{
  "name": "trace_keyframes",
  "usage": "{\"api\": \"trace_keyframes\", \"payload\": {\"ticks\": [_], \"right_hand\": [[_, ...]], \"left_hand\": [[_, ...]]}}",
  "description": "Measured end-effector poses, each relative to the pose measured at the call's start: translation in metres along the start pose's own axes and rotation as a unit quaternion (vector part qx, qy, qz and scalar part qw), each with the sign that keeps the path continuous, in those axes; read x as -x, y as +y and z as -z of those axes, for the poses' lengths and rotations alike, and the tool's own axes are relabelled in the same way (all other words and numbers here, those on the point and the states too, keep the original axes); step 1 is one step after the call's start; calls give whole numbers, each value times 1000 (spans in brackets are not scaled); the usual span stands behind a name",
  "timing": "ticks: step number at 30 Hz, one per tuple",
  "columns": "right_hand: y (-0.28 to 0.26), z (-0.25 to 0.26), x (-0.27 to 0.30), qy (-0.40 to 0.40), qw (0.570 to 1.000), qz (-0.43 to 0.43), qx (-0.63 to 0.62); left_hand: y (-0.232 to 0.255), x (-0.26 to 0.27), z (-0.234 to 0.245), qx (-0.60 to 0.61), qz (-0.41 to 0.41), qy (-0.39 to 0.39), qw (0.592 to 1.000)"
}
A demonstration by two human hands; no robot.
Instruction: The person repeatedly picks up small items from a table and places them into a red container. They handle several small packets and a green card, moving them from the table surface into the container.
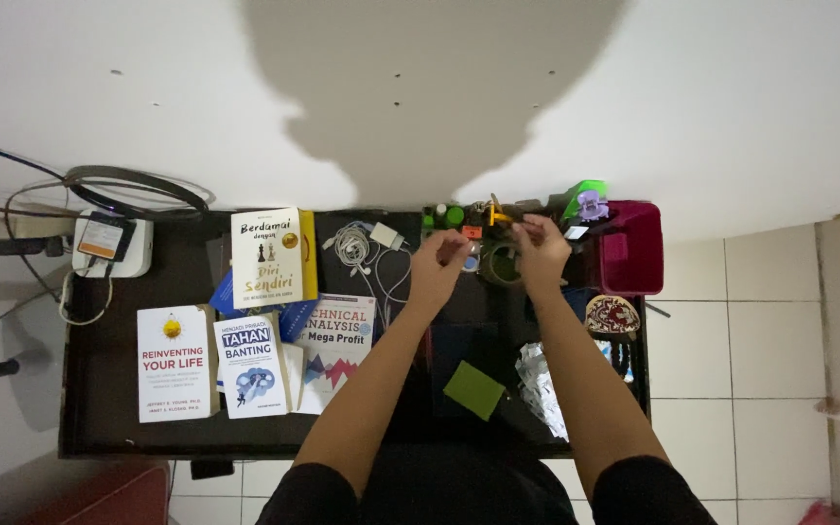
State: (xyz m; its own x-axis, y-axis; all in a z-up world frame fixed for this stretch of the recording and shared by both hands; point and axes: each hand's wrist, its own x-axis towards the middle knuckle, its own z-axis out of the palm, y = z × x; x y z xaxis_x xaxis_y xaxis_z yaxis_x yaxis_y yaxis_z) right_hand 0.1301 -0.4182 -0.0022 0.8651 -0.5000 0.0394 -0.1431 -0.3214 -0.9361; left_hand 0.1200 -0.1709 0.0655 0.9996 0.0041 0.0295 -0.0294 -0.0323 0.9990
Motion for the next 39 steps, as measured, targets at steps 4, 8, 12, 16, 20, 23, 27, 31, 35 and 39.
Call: {"api": "trace_keyframes", "payload": {"ticks": [4,8,12,16,20,23,27,31,35,39], "right_hand": [[-20,4,25,15,999,-36,-38],[-19,-3,67,17,1000,-4,25],[-18,-34,156,-149,981,23,121],[-5,-64,263,-303,934,65,176],[23,-71,315,-348,850,142,368],[18,-74,329,-334,818,146,445],[19,-78,342,-303,843,118,429],[2,-76,352,-311,842,113,426],[14,-75,365,-372,808,40,455],[-6,-66,388,-369,743,107,548]], "left_hand": [[7,13,11,3,-9,1,1000],[25,32,43,4,3,1,1000],[8,52,80,-5,9,26,1000],[6,92,118,-66,35,56,996],[-37,138,153,-101,106,1,989],[-78,175,174,-142,157,-47,976],[-101,218,188,-141,226,-92,959],[-121,243,198,-169,236,-124,949],[-124,254,203,-169,233,-152,946],[-115,258,206,-159,215,-151,952]]}}
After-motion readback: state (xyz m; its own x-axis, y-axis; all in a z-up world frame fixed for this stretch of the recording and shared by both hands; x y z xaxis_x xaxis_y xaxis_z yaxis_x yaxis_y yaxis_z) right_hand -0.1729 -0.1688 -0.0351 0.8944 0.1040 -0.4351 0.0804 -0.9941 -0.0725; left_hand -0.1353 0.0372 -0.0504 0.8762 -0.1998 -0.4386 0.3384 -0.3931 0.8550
